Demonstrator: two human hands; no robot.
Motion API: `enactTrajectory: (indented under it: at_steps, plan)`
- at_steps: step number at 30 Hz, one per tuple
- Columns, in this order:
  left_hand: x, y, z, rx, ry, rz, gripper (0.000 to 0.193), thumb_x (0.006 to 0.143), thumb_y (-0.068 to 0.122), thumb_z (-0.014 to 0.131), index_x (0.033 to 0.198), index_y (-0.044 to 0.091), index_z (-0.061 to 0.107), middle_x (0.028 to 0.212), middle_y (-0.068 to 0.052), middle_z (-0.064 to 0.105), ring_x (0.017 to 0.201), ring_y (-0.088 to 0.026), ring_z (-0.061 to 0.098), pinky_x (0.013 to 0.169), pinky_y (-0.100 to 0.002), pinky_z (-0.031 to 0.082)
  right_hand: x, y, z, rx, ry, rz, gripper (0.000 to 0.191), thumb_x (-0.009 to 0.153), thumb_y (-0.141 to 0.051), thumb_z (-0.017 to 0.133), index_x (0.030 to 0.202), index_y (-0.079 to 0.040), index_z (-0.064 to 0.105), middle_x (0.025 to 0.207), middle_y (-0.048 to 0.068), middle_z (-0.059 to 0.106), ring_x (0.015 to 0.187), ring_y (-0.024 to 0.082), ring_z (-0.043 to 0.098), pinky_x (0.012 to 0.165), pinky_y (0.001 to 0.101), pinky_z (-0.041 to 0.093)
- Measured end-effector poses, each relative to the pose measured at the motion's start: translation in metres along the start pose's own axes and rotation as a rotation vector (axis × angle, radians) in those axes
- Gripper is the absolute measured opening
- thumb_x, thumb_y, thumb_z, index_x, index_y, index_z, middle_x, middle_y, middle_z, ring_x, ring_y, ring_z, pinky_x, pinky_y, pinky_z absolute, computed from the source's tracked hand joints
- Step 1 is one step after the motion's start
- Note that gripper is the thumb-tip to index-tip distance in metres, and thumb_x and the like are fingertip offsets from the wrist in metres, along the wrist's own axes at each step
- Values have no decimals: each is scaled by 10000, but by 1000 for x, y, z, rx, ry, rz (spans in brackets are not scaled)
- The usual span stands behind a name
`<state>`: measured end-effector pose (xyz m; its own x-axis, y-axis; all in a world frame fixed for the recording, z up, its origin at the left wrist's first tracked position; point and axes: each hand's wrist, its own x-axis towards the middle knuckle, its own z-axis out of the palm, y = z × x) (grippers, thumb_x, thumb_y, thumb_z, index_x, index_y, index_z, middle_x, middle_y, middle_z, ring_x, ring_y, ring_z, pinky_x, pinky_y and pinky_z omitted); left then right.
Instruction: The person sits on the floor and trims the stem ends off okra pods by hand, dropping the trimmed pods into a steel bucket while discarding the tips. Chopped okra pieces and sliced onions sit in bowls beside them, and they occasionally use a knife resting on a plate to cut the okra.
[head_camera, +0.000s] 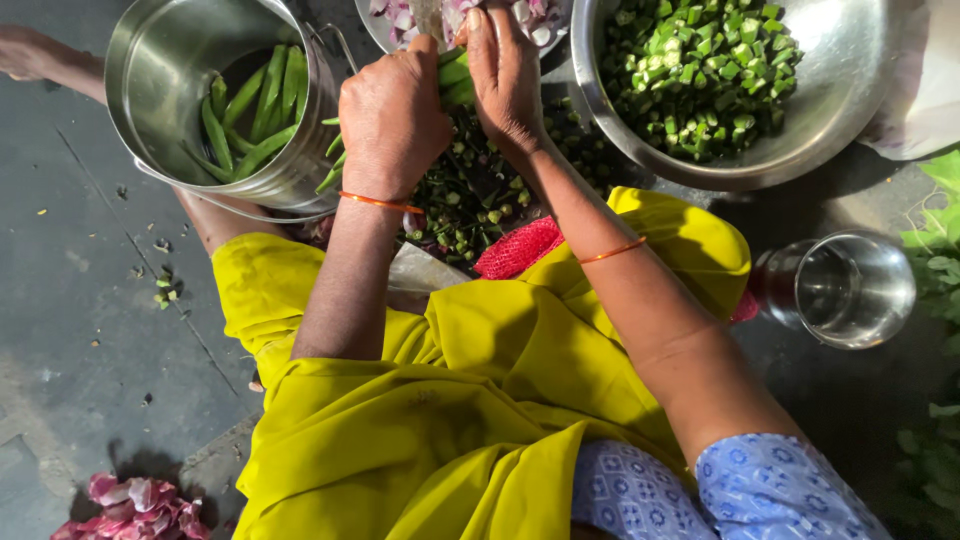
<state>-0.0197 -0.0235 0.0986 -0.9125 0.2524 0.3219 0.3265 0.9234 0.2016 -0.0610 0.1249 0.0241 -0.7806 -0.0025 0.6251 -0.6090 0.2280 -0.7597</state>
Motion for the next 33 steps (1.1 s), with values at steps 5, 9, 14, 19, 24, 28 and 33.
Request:
enactTrajectory:
  at_steps: [5, 9, 14, 19, 24, 28, 33]
  plan:
    - [7, -2, -5, 30, -4, -15, 338, 699, 73, 713, 1017, 67, 599, 777, -170, 704, 729, -403, 699, 599, -510, 538, 6, 6, 2, 23, -33, 14, 236, 1163, -204, 460, 1254, -39, 602, 924, 77, 715, 747, 176, 630, 697, 340, 515]
    - [10, -8, -4, 30, 67, 16, 340, 715, 67, 719, 1040, 83, 618, 817, -163, 713, 748, -397, 705, 606, -504, 540, 14, 15, 4, 14, -67, 26, 228, 1156, -203, 474, 1225, -45, 623, 852, 88, 666, 710, 185, 589, 661, 354, 476]
    - [14, -11, 7, 6, 49, -51, 261, 723, 66, 706, 973, 85, 632, 821, -167, 714, 775, -407, 703, 642, -513, 544, 17, 33, 7, 61, -95, 19, 216, 1143, -169, 471, 1217, -30, 619, 845, 107, 654, 721, 209, 582, 679, 363, 484]
    - [10, -19, 32, -139, 39, -129, 161, 797, 100, 692, 955, 108, 667, 809, -185, 712, 788, -429, 693, 667, -531, 542, 15, 58, 18, -5, -84, -35, 201, 1115, -135, 533, 1244, -14, 628, 886, 144, 678, 762, 254, 641, 719, 386, 528]
    - [3, -23, 70, -93, 38, -223, 136, 835, 96, 650, 966, 59, 644, 813, -206, 704, 765, -452, 688, 669, -555, 538, 13, 77, 26, -92, -90, -59, 210, 1092, -106, 565, 1265, -10, 636, 999, 203, 739, 893, 364, 723, 743, 420, 559]
    - [0, -20, 81, -128, -4, -297, 94, 860, 125, 649, 931, 64, 646, 823, -219, 707, 792, -462, 689, 692, -561, 539, 14, 77, 31, -87, -74, -69, 205, 1052, -94, 574, 1224, -3, 639, 973, 214, 734, 874, 377, 735, 703, 419, 572]
    - [4, -26, 75, -86, -1, -285, 188, 743, 122, 662, 912, 42, 650, 809, -227, 712, 783, -458, 692, 688, -551, 544, 23, 66, 29, -57, -108, -71, 134, 1066, -77, 555, 1140, -16, 648, 932, 214, 706, 867, 398, 710, 694, 427, 552]
